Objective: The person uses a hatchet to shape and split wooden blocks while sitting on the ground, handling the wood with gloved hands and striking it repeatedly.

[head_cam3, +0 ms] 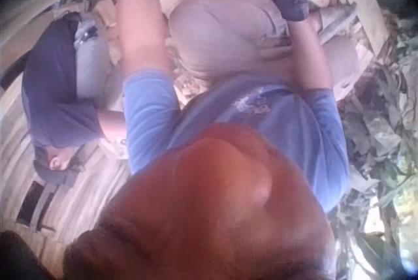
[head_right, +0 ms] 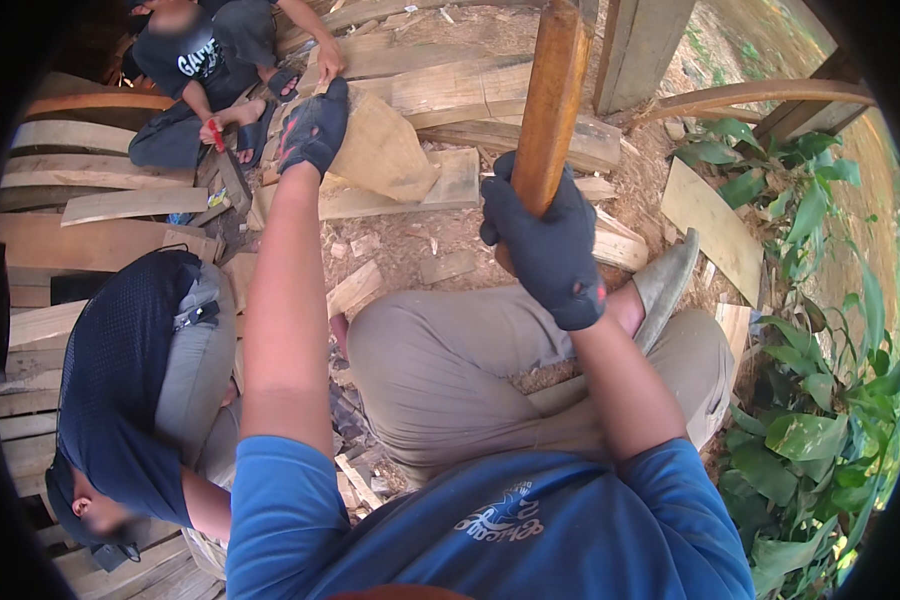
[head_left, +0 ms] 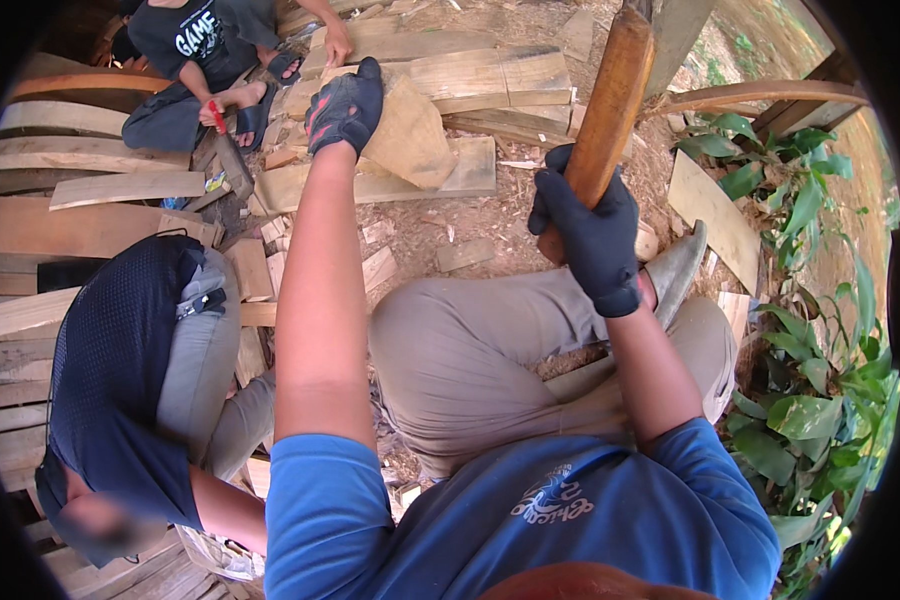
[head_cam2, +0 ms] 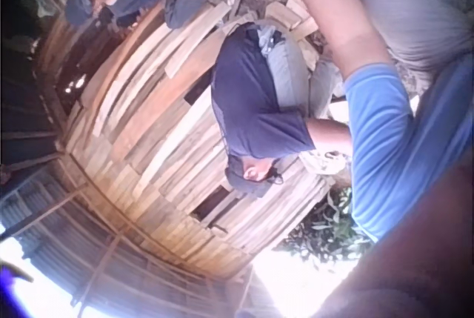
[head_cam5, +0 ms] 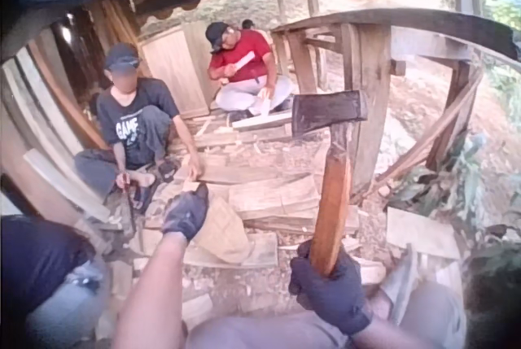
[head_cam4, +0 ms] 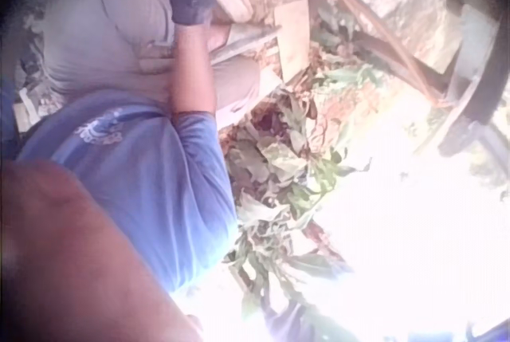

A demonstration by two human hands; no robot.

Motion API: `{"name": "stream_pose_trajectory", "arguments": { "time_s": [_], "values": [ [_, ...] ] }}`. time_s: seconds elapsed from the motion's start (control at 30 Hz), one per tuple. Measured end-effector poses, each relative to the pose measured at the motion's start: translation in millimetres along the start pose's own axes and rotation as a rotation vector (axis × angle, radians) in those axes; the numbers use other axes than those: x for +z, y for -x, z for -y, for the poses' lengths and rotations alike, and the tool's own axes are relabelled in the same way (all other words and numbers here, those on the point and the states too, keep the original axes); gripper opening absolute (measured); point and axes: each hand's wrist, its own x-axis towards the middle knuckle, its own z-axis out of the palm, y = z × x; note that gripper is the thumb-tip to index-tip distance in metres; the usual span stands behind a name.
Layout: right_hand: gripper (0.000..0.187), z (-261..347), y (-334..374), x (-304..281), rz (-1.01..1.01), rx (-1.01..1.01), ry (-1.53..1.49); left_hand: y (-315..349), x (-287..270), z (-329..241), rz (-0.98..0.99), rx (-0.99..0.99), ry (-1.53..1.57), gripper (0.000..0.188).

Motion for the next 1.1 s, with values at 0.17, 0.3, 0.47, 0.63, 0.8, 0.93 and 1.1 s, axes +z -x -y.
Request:
{"name": "stream_pose_trajectory", "arguments": {
  "time_s": [0.17, 0.3, 0.47, 0.63, 0.8, 0.93, 1.1],
  "values": [
    [0.029, -103, -4, 14, 0.060, 0.218, 0.312, 12, -5, -14, -0.029, 0.017, 0.014, 0.077],
    [0.030, -111, -3, 5, 0.250, 0.471, 0.442, 9, -7, -7, -0.007, 0.021, 0.005, 0.076],
    [0.031, -52, 4, -6, 0.118, 0.327, 0.394, 5, -2, -6, -0.011, 0.037, 0.001, 0.076],
    [0.034, -7, 6, 15, -0.028, 0.071, 0.358, 8, -3, -2, -0.023, 0.007, 0.015, 0.077],
    [0.045, -118, 0, 2, 0.074, 0.117, 0.727, 7, -4, -13, -0.013, 0.031, 0.008, 0.077],
    [0.037, -132, 3, -2, 0.267, 0.340, 0.759, 5, -1, -4, 0.001, 0.017, 0.002, 0.076],
    [0.033, -51, -5, -12, 0.173, 0.302, 0.556, 1, 2, 0, -0.031, 0.016, -0.022, 0.077]
  ]
}}
